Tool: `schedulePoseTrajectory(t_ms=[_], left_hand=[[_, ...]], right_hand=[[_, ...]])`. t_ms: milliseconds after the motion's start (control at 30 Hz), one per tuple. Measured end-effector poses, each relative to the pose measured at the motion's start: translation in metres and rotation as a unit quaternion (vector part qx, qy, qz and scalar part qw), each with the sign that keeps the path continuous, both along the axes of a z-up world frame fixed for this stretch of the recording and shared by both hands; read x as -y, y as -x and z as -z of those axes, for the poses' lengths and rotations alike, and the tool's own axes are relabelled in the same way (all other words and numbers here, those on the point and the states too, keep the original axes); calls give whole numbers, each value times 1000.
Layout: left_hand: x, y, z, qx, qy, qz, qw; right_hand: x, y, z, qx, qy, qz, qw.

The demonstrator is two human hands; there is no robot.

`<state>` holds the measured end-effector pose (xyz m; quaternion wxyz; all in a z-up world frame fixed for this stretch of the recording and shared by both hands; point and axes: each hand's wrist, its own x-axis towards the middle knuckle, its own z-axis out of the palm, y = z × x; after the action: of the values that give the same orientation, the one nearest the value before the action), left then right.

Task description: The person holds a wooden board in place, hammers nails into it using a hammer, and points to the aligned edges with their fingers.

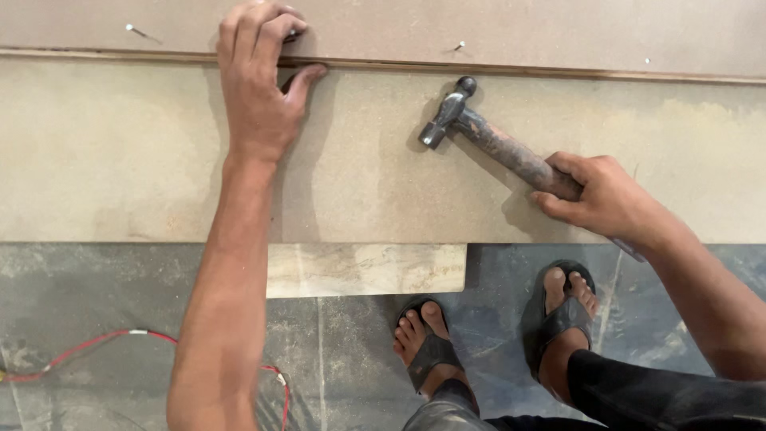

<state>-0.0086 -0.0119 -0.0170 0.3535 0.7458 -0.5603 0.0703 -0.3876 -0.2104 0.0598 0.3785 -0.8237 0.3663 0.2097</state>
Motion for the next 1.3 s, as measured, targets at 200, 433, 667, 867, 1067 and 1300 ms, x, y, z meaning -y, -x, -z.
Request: schedulePoseTrajectory(t_ms=[200,433,667,867,1067,1300], left_hand=[[7,6,11,-82,37,-53,995],[5,6,13,-82,59,-62,993],[7,15,4,-86,49,-83,992],[5,25,9,-69,7,-109,992],[-35,-20,13,21,-54,-105,993],[-94,-137,-13,72,-257,-123,956]], right_hand=[[5,-1,6,-29,8,-22,999],[5,0,8,-55,1,-12,998],[6,1,6,-94,5,-29,995],[-6,-5,1,83,221,-76,969],[-6,-84,-35,207,314,-191,907],[1,-348,-14,336,281,-367,820]])
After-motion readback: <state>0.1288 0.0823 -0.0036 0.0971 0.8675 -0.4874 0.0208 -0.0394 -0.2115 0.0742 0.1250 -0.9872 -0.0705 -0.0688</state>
